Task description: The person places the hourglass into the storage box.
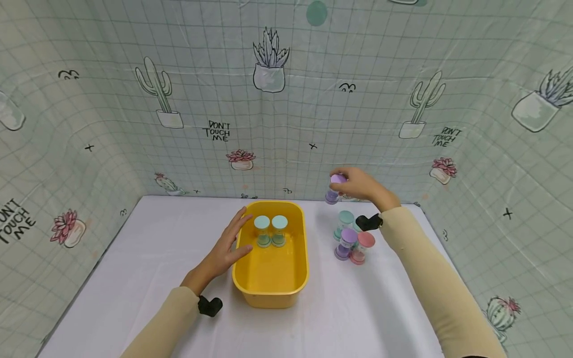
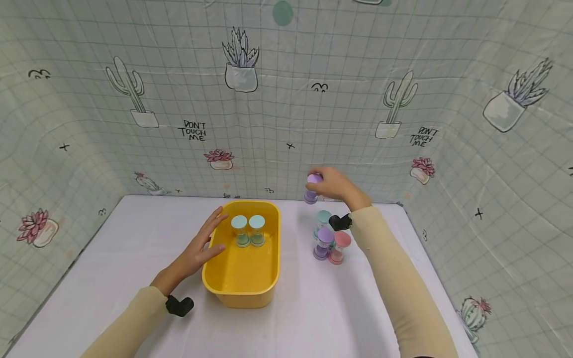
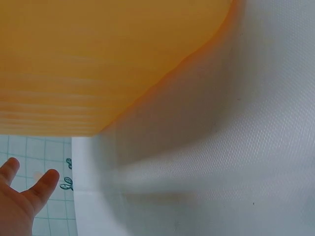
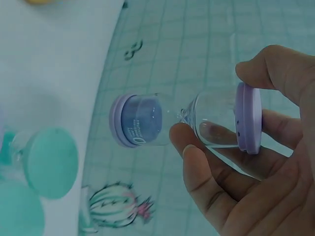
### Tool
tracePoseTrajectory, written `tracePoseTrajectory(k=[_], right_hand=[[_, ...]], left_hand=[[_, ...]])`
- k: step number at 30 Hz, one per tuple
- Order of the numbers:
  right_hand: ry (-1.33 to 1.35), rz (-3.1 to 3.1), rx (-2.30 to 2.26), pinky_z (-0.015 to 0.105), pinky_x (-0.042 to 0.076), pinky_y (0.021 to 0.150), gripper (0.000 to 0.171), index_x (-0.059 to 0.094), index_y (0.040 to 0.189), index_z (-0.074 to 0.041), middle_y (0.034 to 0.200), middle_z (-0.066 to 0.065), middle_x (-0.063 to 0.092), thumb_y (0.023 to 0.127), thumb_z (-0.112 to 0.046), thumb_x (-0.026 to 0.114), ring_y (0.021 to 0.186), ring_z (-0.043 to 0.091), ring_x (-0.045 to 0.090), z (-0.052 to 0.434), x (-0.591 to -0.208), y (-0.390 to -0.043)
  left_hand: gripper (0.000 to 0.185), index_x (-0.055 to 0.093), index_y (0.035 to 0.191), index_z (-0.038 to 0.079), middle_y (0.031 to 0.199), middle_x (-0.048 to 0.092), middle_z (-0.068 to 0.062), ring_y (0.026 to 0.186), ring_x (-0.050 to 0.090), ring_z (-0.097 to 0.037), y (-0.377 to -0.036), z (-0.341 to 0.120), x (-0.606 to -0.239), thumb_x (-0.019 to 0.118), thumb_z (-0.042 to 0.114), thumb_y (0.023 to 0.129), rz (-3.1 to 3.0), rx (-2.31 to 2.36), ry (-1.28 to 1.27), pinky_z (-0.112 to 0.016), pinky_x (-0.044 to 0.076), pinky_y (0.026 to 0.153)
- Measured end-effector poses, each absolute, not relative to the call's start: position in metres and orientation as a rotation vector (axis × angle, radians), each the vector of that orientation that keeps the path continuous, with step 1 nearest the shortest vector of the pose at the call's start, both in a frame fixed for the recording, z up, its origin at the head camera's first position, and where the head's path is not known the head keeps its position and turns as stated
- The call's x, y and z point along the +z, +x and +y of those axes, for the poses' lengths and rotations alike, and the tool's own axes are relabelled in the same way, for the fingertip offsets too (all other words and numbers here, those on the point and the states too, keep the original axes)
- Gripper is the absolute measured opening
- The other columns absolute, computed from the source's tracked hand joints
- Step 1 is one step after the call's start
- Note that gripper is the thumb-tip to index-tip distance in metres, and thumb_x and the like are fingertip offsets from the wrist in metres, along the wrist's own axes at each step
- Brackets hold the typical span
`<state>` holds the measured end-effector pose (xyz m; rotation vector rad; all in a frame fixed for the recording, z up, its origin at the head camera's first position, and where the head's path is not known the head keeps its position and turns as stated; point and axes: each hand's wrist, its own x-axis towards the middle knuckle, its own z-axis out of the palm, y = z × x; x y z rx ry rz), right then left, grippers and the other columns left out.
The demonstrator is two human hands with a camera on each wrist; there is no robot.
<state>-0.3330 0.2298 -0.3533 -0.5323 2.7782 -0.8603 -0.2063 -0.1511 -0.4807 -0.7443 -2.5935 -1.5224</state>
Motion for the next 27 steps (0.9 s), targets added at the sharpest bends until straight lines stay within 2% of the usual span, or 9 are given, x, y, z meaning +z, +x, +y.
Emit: tracePoseTrajectory(k=[8,14,21,27], right_hand=[[-0.719,2.771,-0.826,0.037,0.061,0.083,0.051,0.06,0.14,-0.007,0.119,0.016,0.071,0.097,-0.034,0.065,0.092,0.025,0.07,0.194,-0.332,-0.318],[-0.849,2.751,-0.808,0.035,0.06,0.084,0.047,0.063,0.135,-0.01,0.122,0.011,0.069,0.096,-0.035,0.067,0.094,0.024,0.064,0.171,-0.32,-0.305],[-0.983,2.673,-0.804,0.03,0.058,0.074,0.037,0.067,0.127,-0.011,0.112,0.008,0.069,0.095,-0.028,0.068,0.086,0.021,0.062,0.146,-0.308,-0.291],[-1.095,2.619,-0.709,0.03,0.061,0.081,0.038,0.068,0.129,-0.011,0.116,0.007,0.071,0.094,-0.028,0.068,0.09,0.02,0.066,0.127,-0.305,-0.28]], left_hand=[[0.071,0.034,0.16,0.014,0.174,0.008,-0.012,0.157,0.014,-0.046,-0.207,-0.151,-0.482,0.061,0.033,0.097,-2.59,-1.524,-0.74,-0.079,0.032,0.11],[0.072,0.034,0.16,0.013,0.174,0.008,-0.012,0.157,0.015,-0.047,-0.207,-0.151,-0.482,0.061,0.033,0.096,-2.586,-1.524,-0.743,-0.08,0.031,0.11],[0.071,0.034,0.16,0.013,0.174,0.007,-0.011,0.157,0.015,-0.046,-0.207,-0.151,-0.483,0.06,0.03,0.096,-2.586,-1.525,-0.74,-0.079,0.031,0.11],[0.071,0.033,0.161,0.014,0.175,0.007,-0.011,0.157,0.015,-0.046,-0.208,-0.15,-0.483,0.059,0.031,0.097,-2.595,-1.534,-0.732,-0.08,0.03,0.11]])
